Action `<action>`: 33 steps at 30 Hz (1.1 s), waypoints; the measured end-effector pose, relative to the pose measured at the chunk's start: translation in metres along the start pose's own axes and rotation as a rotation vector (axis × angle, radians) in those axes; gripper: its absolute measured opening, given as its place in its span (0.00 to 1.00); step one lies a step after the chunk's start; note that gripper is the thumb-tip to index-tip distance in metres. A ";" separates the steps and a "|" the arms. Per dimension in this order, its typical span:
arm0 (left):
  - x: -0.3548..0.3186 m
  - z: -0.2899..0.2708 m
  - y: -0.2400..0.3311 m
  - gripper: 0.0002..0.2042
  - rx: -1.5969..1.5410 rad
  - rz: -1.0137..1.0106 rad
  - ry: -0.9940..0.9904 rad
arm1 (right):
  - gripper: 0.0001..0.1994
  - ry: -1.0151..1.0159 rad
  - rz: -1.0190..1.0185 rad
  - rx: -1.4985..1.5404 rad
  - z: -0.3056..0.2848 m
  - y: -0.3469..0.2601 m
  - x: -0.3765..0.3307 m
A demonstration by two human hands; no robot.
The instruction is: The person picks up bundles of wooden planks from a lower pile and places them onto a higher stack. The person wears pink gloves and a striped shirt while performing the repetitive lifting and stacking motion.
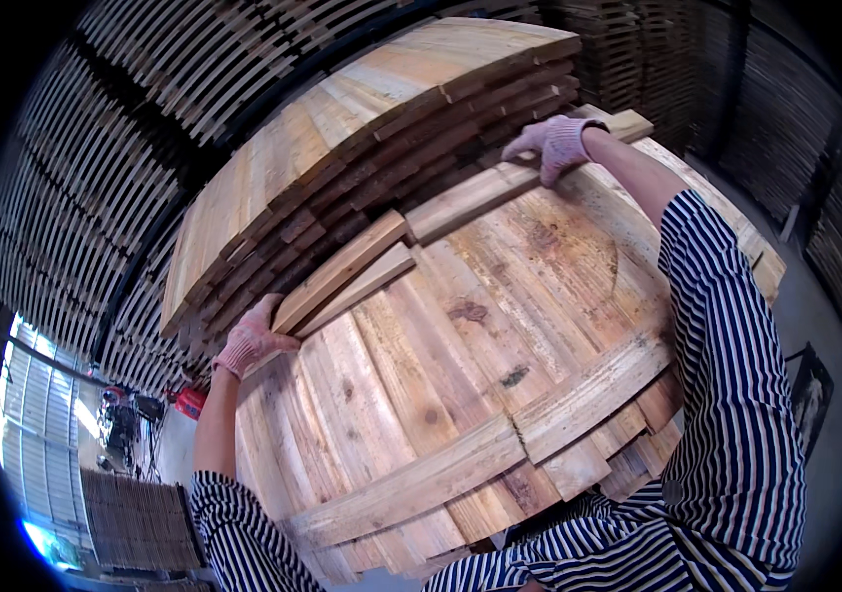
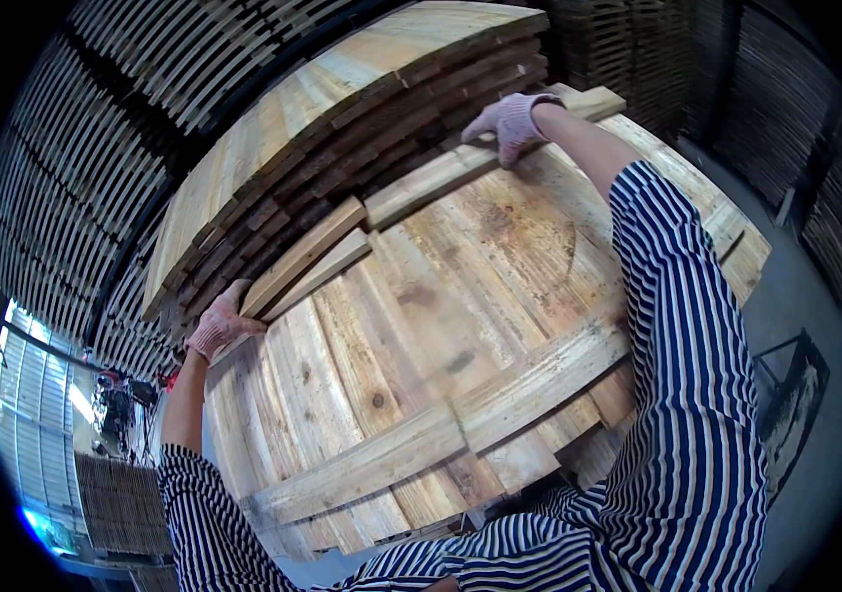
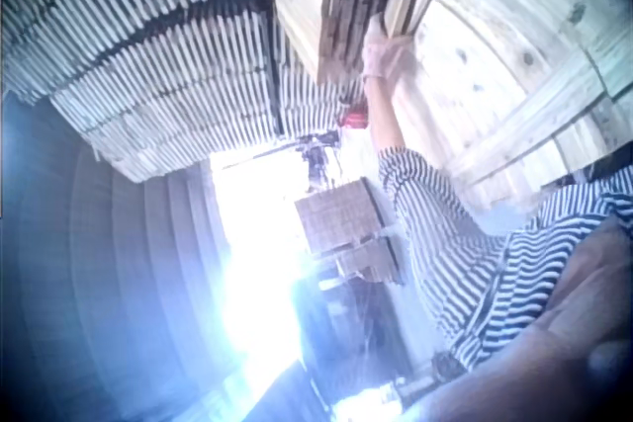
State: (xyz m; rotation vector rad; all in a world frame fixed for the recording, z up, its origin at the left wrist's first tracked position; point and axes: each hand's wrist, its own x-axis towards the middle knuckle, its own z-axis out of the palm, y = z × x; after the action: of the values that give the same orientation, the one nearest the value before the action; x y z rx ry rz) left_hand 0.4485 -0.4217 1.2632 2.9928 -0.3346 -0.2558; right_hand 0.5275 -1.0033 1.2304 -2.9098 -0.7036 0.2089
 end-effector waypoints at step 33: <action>-0.059 -0.042 0.066 0.39 -0.761 0.178 -0.230 | 0.56 0.353 -0.020 0.743 -0.007 -0.205 -0.128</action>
State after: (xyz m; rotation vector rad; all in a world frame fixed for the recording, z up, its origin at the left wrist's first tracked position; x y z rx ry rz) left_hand 0.3856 -0.4675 1.3225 2.1763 -0.4084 -0.5622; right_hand 0.3255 -0.8822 1.2851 -2.1491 -0.4607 -0.0461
